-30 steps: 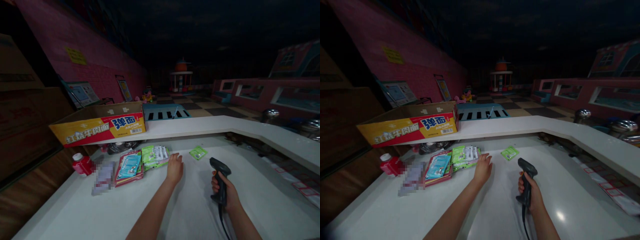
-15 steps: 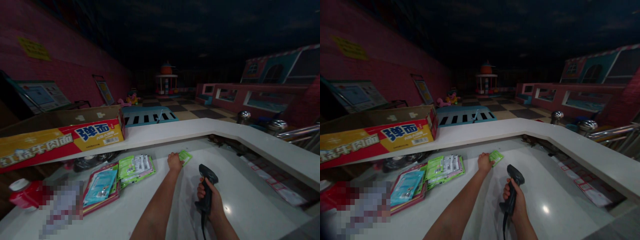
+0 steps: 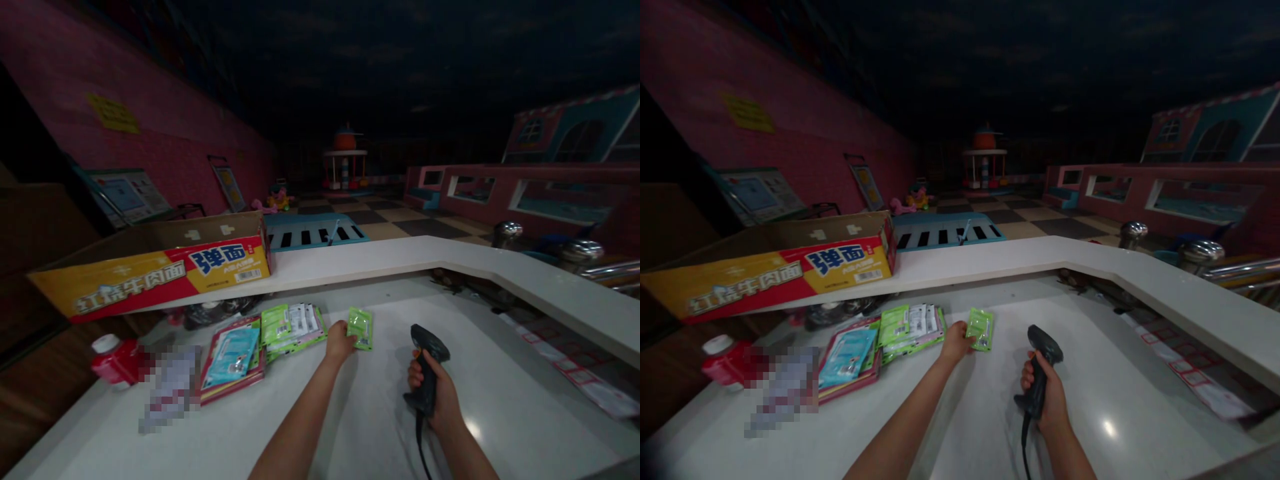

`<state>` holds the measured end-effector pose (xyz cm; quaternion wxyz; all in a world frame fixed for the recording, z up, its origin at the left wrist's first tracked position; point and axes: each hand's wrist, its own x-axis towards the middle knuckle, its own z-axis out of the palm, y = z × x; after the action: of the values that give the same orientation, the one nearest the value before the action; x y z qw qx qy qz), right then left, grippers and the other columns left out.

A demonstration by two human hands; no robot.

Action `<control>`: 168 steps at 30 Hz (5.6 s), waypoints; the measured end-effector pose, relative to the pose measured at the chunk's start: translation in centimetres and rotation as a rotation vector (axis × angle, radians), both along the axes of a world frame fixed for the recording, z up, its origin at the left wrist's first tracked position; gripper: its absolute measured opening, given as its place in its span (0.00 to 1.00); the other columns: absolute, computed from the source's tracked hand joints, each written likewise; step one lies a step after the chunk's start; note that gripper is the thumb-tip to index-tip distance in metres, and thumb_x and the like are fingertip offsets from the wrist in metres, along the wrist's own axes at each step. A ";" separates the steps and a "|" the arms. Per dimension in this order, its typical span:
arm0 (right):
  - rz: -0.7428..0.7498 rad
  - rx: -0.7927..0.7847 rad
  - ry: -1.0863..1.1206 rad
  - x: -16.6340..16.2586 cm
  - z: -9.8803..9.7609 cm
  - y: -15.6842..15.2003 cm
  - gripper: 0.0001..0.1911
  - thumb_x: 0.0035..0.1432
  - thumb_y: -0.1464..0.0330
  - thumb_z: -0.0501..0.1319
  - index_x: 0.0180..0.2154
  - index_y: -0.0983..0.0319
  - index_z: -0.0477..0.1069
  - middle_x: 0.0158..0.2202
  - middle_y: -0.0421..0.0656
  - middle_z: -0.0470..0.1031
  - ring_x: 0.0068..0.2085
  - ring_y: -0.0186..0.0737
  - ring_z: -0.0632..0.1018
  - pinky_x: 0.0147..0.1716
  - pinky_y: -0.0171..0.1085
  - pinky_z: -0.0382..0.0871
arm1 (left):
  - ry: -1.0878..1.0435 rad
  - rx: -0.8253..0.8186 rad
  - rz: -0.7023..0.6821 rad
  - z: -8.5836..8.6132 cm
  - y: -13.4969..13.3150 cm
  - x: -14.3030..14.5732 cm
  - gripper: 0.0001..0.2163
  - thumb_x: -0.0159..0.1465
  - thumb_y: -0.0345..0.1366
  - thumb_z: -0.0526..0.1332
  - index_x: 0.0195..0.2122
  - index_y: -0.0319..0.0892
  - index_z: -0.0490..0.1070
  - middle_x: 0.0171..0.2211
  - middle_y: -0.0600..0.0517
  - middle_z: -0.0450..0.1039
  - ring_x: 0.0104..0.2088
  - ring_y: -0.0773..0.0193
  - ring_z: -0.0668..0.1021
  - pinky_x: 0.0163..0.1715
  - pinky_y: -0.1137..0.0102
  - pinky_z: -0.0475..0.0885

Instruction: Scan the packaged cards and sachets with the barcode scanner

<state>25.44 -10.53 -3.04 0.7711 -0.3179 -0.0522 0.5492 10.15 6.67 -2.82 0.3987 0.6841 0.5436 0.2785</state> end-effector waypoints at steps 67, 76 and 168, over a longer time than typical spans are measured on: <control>0.516 0.078 -0.024 -2.6 -2.1 2.0 0.17 0.50 0.60 0.73 0.35 0.64 0.73 0.20 0.35 0.67 0.17 0.25 0.65 0.13 0.25 0.58 | -0.059 0.244 0.612 5.9 0.0 -14.0 0.03 0.61 0.31 0.59 0.35 0.39 0.66 0.29 0.49 0.74 0.30 0.59 0.81 0.28 0.70 0.73; 0.504 0.072 -0.050 -2.7 -2.2 2.0 0.16 0.50 0.59 0.72 0.35 0.63 0.73 0.20 0.35 0.67 0.17 0.26 0.65 0.13 0.25 0.58 | 0.573 0.351 0.526 7.7 -1.2 -13.8 0.08 0.65 0.31 0.56 0.44 0.36 0.67 0.44 0.37 0.74 0.44 0.55 0.79 0.40 0.68 0.70; 0.320 0.106 -0.410 1.5 1.2 0.8 0.19 0.49 0.55 0.71 0.36 0.59 0.72 0.19 0.34 0.65 0.17 0.28 0.64 0.15 0.28 0.59 | -0.249 -0.033 0.171 -0.6 -5.0 -3.8 0.05 0.59 0.31 0.60 0.35 0.37 0.73 0.26 0.50 0.75 0.26 0.60 0.79 0.30 0.64 0.76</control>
<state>26.90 -9.76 -1.80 0.6635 -0.3693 -0.2856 0.5847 6.36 1.67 -3.46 0.4489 0.5889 0.5507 0.3853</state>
